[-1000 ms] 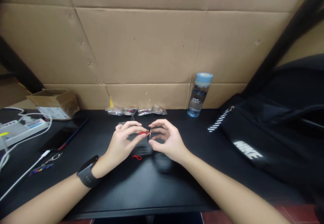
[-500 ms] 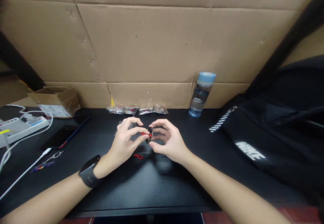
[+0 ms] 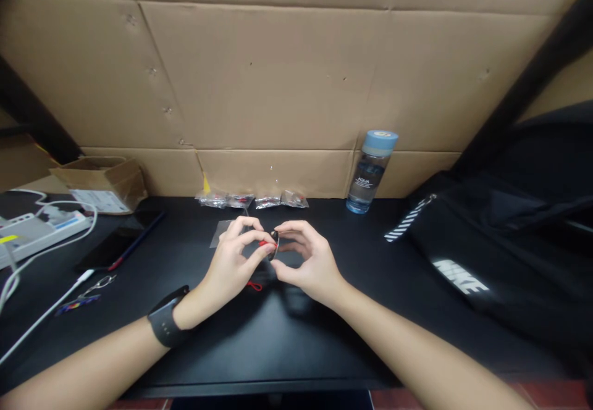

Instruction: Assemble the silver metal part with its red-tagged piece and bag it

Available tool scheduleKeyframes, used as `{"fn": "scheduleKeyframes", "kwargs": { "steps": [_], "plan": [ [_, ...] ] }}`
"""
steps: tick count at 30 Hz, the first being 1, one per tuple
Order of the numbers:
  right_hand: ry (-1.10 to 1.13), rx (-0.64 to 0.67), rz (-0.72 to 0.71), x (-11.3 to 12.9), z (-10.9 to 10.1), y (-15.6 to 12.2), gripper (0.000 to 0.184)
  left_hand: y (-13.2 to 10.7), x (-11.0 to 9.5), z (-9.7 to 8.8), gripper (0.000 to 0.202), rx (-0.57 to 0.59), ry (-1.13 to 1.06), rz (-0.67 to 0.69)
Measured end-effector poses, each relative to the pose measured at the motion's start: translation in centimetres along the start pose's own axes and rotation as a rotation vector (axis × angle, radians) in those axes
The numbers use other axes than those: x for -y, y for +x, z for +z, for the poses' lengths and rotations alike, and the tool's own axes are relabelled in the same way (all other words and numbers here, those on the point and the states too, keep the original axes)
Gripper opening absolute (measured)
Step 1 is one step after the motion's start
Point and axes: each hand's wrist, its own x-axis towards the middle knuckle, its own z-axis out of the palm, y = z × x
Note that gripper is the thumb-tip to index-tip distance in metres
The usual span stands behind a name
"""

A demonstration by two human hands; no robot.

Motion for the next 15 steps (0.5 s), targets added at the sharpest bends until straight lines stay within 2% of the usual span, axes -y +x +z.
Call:
{"fn": "scheduleKeyframes", "kwargs": {
  "steps": [4,9,12,15],
  "plan": [
    [-0.116,0.005,-0.099,0.1,0.1,0.0,0.051,0.1,0.0,0.0,0.010,0.016,-0.050,-0.031],
    [-0.319,0.059,-0.227,0.2,0.1,0.0,0.055,0.1,0.6,0.5,0.009,0.034,-0.226,-0.122],
    [-0.330,0.047,-0.210,-0.2,0.0,0.1,0.055,0.1,1.0,0.7,0.009,0.040,-0.262,-0.139],
    [-0.263,-0.003,-0.125,-0.5,-0.1,0.2,0.052,0.2,1.2,0.7,0.011,0.045,-0.198,-0.071]
  ]
}}
